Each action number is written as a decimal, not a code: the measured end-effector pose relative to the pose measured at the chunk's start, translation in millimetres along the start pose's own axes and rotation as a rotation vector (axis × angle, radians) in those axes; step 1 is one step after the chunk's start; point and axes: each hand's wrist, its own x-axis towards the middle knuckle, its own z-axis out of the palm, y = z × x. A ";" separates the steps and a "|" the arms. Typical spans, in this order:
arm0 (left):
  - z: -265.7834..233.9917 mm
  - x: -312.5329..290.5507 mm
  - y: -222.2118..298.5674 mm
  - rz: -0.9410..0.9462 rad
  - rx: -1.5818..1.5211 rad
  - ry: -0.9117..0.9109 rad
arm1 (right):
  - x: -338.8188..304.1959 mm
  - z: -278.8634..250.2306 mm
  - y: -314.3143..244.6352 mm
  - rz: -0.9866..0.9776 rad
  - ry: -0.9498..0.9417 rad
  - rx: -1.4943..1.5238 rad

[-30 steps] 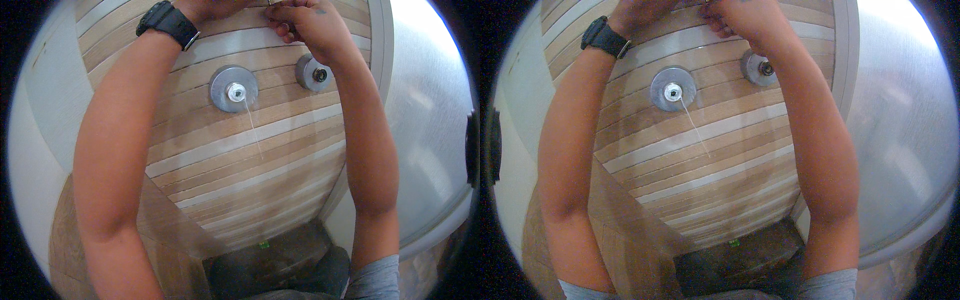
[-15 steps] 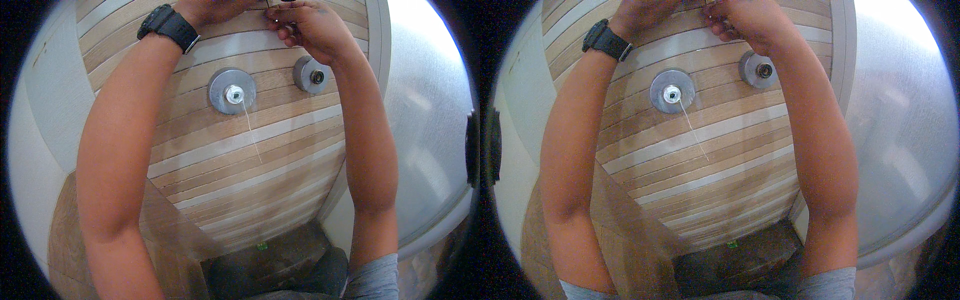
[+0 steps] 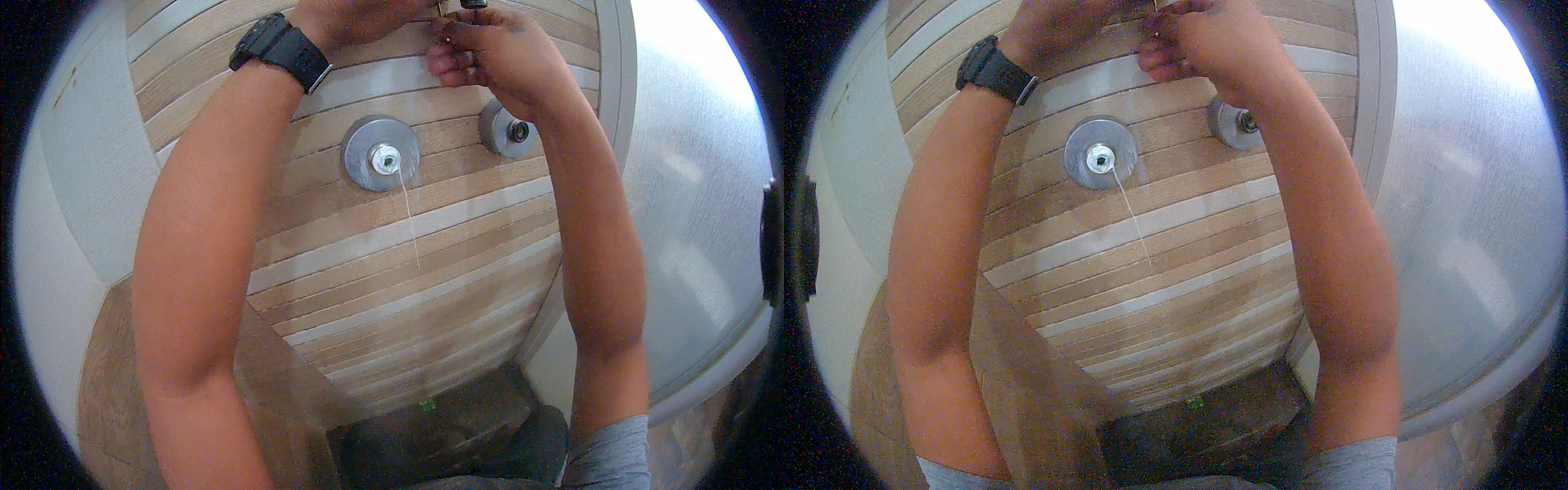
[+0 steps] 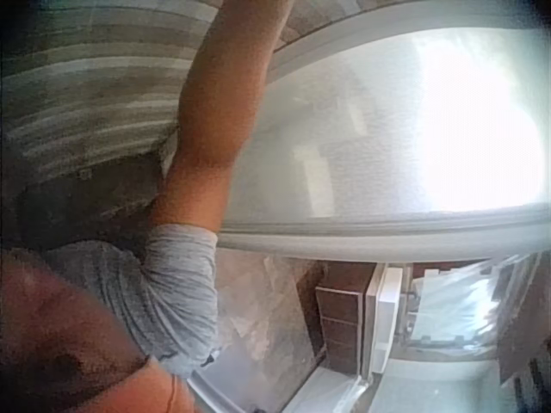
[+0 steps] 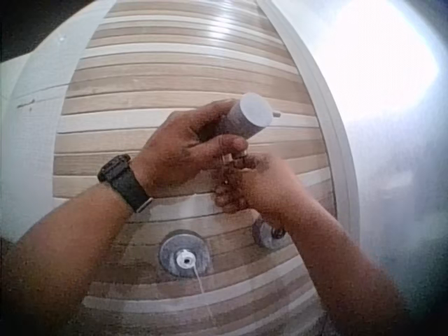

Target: The person installs a shower valve assembly in a tiled shower. They use a wrench to tighten connections, apply sealant tape to the pipe threads, and use a power drill to secure the valve to the wall. The person then attaches the valve handles and tightens them with a wrench.

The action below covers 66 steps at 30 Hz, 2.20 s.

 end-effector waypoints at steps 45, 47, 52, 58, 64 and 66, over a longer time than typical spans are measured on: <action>5.0 -6.4 -2.2 0.031 0.188 0.022 | -59.6 -48.3 28.1 -0.443 0.392 -0.622; 4.8 -7.8 1.3 0.012 0.093 0.003 | -57.5 -50.1 25.2 -0.417 0.328 -0.614; 9.8 -8.7 -15.5 0.062 0.028 0.030 | -33.7 -33.5 21.7 -0.253 0.112 -0.628; 6.3 6.4 9.7 -0.026 0.162 0.092 | -17.2 -17.4 -0.5 -0.138 0.129 -0.289; 12.2 1.0 -7.3 0.014 -0.035 0.122 | -26.2 -7.0 -2.7 -0.132 0.148 -0.215; 12.0 5.1 -1.2 -0.014 -0.023 0.127 | -23.7 -13.0 2.0 -0.128 0.144 -0.231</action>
